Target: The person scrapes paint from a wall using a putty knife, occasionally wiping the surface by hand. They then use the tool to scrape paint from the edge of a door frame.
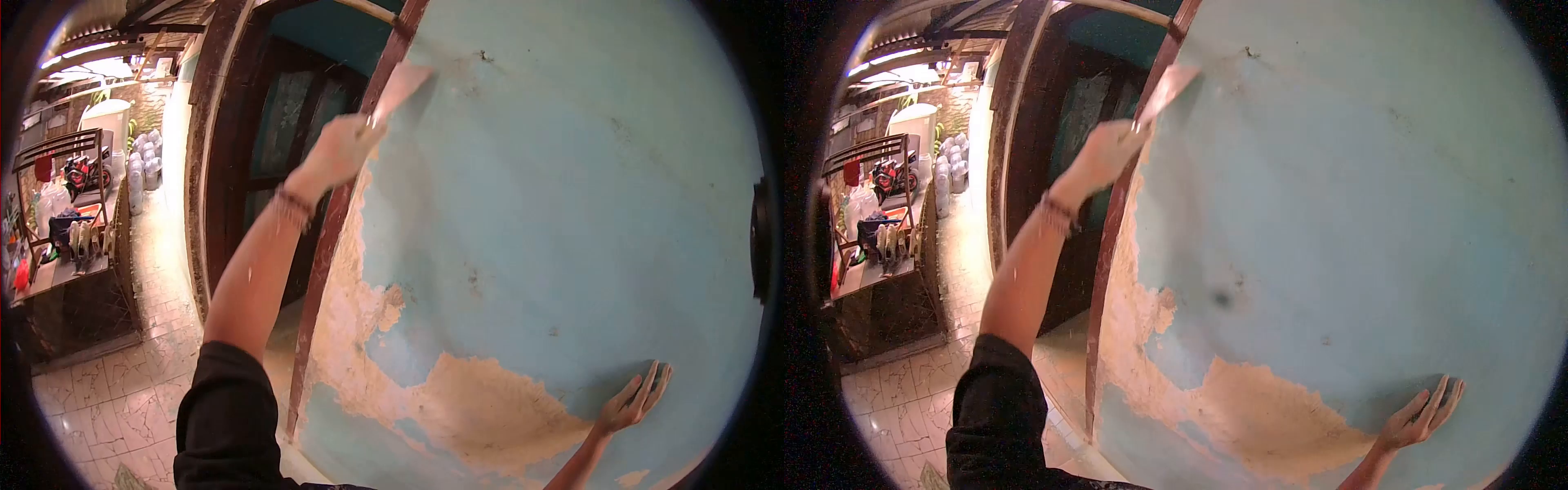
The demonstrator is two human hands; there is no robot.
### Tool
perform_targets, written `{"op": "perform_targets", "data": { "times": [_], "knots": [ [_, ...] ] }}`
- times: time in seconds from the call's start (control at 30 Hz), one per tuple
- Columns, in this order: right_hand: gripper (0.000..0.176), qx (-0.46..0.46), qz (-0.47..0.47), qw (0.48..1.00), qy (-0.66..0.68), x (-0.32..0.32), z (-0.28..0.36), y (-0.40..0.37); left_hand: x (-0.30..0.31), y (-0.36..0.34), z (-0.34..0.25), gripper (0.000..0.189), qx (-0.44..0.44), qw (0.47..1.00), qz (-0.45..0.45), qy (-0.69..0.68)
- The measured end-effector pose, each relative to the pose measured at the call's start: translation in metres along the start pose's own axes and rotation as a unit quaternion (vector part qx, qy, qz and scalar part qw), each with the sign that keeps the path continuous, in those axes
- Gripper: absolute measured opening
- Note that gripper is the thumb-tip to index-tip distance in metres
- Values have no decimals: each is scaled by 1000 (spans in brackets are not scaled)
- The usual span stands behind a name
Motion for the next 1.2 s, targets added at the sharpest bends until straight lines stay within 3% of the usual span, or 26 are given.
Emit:
{"op": "perform_targets", "data": {
  "times": [0.03,0.13,0.2,0.27,0.33,0.4,0.43,0.47,0.53,0.6,0.67,0.73,0.83,0.87,0.9,0.97,1.1,1.17,1.2],
  "knots": [
    [31,0,-1,1000,8,1,1,-2,-11,-25,10,36,-44,999,-22,17],
    [30,9,-9,1000,10,1,2,-5,-41,-132,33,33,54,999,6,1],
    [30,9,-10,1000,7,1,4,-7,-67,-199,49,33,83,996,-24,-28],
    [30,11,-8,1000,6,-3,11,-11,-80,-259,47,31,178,983,50,20],
    [31,-64,-17,997,42,-5,27,-19,-84,-299,29,27,217,974,59,-28],
    [27,-73,-13,989,124,-13,85,-15,-89,-326,14,25,252,964,72,-42],
    [22,-92,13,968,233,-25,116,-17,-91,-336,6,24,278,955,84,-54],
    [31,-7,72,950,303,-37,158,-15,-91,-341,-3,24,282,954,84,-52],
    [34,1,252,838,483,-74,235,-17,-80,-343,-25,22,235,969,-25,-66],
    [46,36,325,744,583,-105,296,-35,-72,-343,-35,19,241,968,-31,-57],
    [47,141,343,757,538,-115,337,-31,-62,-341,-39,18,249,966,-40,-48],
    [47,184,329,776,506,-128,361,-35,-47,-338,-33,17,299,951,-76,-27],
    [44,265,290,792,468,-132,384,-23,-34,-329,-33,17,300,949,-75,-69],
    [42,302,262,792,462,-132,392,-17,-27,-317,-41,18,229,968,-94,-30],
    [42,301,265,789,465,-140,394,-13,-23,-311,-40,18,233,968,-93,-28],
    [36,389,189,756,491,-153,403,-1,-12,-288,-39,24,150,983,-109,5],
    [25,395,147,778,466,-194,418,32,-5,-245,-18,25,111,976,-155,107],
    [13,387,191,752,498,-214,432,41,-7,-231,-9,26,101,967,-165,166],
    [20,394,160,762,489,-221,437,48,-8,-225,-2,28,92,968,-163,166]
  ]
}}
Point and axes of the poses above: each hand's wrist, its own y-axis towards the middle knuckle, its own x-axis out of the back of the hand, z = x × y, the point moved 5 cm from there along y, towards the middle knuckle, and after that the axes turned 10 degrees about y, right-handed, at the moved point
